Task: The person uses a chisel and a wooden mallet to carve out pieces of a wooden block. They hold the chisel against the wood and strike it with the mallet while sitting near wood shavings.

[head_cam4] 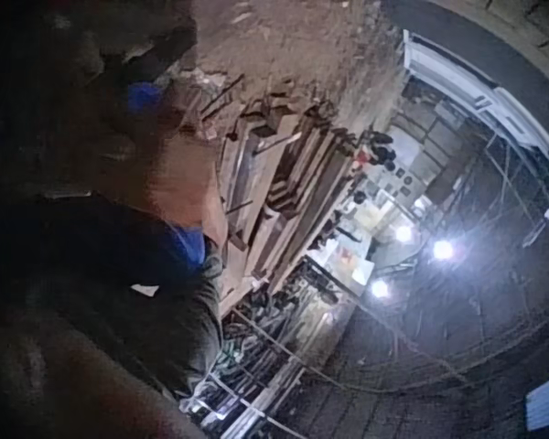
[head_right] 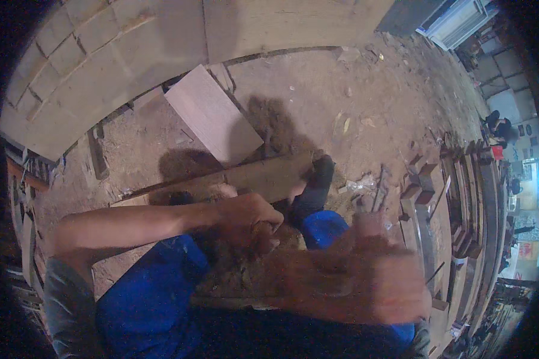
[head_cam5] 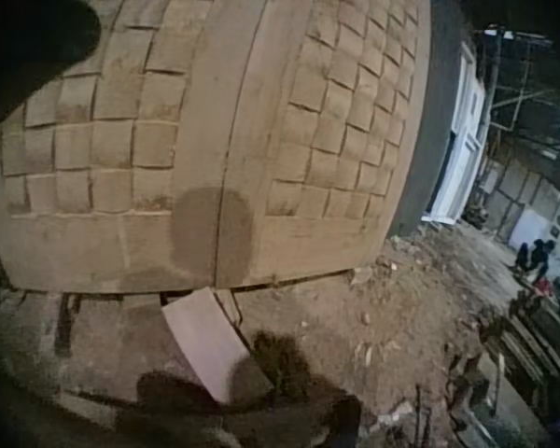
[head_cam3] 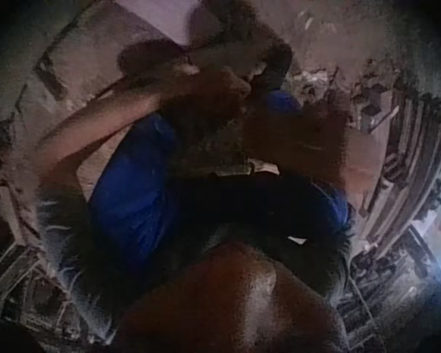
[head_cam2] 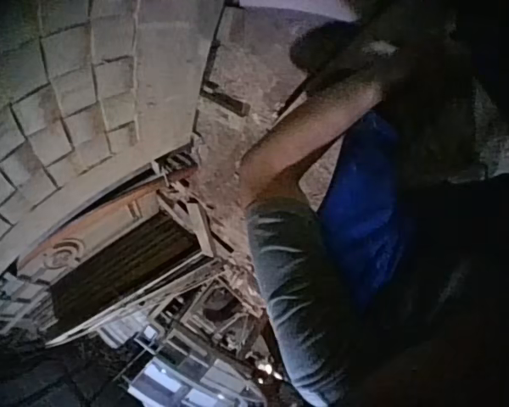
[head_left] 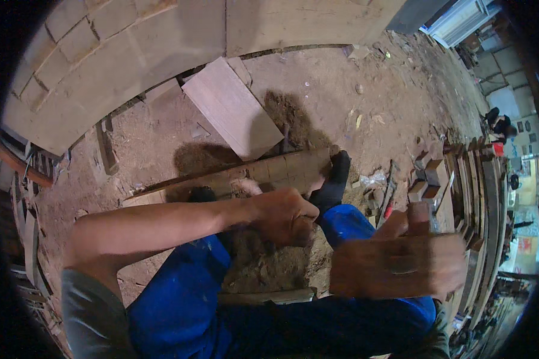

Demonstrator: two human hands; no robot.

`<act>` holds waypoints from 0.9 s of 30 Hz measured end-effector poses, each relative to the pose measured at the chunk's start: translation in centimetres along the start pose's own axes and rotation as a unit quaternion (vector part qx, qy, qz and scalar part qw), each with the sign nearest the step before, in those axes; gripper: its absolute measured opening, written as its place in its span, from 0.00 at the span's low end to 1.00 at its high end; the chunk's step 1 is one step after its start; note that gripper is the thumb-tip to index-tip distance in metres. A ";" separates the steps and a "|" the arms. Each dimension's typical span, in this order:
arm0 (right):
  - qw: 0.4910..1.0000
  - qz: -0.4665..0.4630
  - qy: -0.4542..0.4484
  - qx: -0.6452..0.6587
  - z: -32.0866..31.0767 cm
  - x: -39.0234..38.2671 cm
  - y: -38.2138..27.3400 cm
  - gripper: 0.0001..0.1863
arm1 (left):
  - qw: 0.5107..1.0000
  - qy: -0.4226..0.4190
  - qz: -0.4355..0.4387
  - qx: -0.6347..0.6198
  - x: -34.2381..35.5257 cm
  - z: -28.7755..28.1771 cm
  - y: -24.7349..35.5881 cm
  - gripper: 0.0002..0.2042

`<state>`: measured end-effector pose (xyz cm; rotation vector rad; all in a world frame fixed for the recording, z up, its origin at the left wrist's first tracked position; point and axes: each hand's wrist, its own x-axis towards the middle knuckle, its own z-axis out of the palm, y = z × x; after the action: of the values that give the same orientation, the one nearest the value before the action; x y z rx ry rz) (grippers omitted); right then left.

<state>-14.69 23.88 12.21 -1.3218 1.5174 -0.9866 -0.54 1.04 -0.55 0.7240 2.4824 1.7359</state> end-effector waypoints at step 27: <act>0.999 0.041 0.015 0.028 1.4 2.2 2.8 0.12 | 0.999 0.025 -0.020 0.008 -2.5 -0.4 -0.4 0.11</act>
<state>-14.37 22.02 8.90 -1.1999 1.5427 -0.9933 1.41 -0.42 -1.31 0.6353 2.5265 1.7442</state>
